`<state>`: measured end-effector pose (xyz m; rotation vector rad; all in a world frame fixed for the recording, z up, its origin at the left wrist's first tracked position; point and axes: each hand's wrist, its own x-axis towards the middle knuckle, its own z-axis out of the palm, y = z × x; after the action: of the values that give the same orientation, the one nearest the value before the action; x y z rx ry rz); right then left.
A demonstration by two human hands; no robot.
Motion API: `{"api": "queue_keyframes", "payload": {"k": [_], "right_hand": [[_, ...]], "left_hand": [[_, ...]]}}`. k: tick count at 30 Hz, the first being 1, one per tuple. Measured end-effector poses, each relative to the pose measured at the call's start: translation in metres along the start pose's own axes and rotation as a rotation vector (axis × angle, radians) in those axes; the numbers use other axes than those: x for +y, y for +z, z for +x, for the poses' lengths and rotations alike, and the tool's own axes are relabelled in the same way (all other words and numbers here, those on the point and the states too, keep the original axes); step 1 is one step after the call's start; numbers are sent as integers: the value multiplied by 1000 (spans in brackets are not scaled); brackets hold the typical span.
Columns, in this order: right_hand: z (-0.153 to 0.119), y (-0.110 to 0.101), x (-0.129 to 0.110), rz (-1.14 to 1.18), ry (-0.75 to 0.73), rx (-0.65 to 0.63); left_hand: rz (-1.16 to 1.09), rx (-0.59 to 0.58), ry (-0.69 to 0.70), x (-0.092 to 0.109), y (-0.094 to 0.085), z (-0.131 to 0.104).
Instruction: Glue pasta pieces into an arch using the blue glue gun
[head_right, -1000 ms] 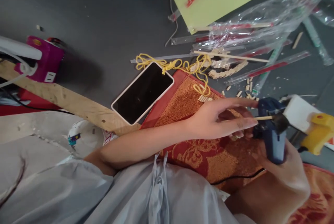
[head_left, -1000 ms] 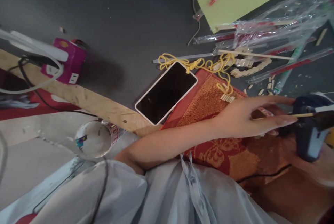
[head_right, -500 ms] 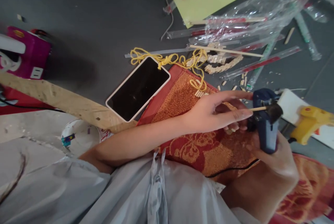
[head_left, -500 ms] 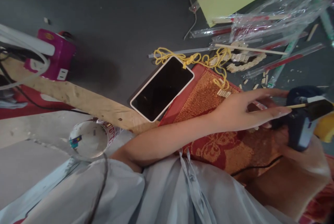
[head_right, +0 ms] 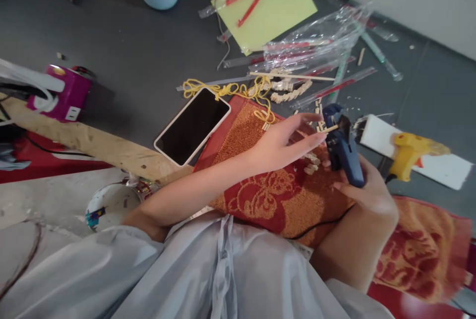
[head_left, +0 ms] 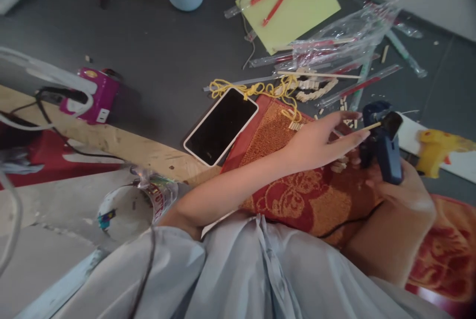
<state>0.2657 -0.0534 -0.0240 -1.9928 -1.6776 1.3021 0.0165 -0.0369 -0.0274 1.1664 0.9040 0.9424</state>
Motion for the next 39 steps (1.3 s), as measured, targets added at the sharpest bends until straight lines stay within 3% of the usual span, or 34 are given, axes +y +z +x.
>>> {"api": "queue_keyframes", "payload": {"k": [3, 6, 9, 13, 15, 19, 30, 36, 39], "right_hand": [[-1, 4, -6, 167, 21, 38], [1, 6, -7, 269, -59, -12], [8, 7, -5, 314, -131, -86], [16, 8, -1, 348, -233, -175], [18, 9, -1, 352, -273, -200], [17, 11, -5, 417, -287, -208], [14, 13, -12, 481, -340, -252], [15, 13, -10, 479, -334, -263], [16, 14, -8, 477, -333, -260]], "left_hand": [[338, 74, 38, 15, -7, -10], [763, 124, 62, 32, -23, -30], [1141, 300, 31, 39, -46, -58], [1408, 595, -120, 31, -74, -93], [1449, 669, -192, 26, -82, -105], [1445, 676, -294, 18, -85, -112], [1407, 748, -268, 12, -94, -102], [1397, 730, -328, 17, -82, -106], [1411, 689, -284, 18, -78, -115]]}}
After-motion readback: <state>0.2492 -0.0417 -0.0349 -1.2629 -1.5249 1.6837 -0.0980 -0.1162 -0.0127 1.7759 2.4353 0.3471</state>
